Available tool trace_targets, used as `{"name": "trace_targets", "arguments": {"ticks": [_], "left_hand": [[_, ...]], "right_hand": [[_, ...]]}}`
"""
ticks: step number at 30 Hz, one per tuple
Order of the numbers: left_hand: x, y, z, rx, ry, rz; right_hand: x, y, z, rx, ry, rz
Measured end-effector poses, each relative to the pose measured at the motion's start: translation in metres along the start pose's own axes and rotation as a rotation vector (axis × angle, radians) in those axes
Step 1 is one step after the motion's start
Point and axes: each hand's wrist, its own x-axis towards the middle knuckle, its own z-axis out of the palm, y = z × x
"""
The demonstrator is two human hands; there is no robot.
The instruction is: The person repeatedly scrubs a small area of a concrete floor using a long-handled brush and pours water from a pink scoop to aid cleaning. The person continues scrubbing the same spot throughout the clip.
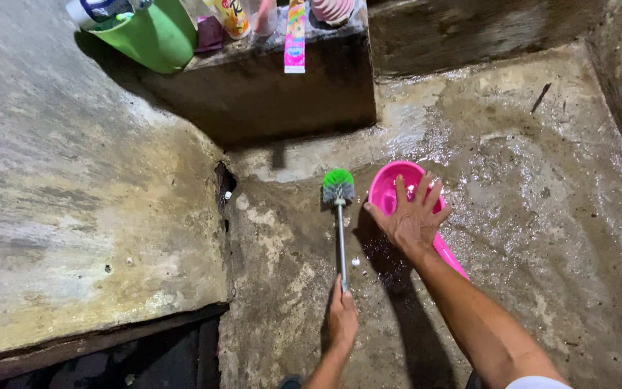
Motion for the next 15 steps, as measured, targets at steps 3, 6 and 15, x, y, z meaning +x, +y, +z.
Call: {"name": "trace_targets", "arguments": {"ticks": [3, 6, 15], "left_hand": [[0.005, 0.067, -0.011, 0.115, 0.002, 0.007], [0.035, 0.065, -0.011, 0.155, 0.032, 0.140], [-0.054, 0.046, 0.003, 0.247, 0.005, -0.108]], "right_hand": [[0.004, 0.003, -0.012, -0.084, -0.058, -0.050], [0.014, 0.026, -0.016, -0.140, 0.192, -0.319], [0.045, 0.058, 0.007, -0.395, 0.109, -0.446]]}}
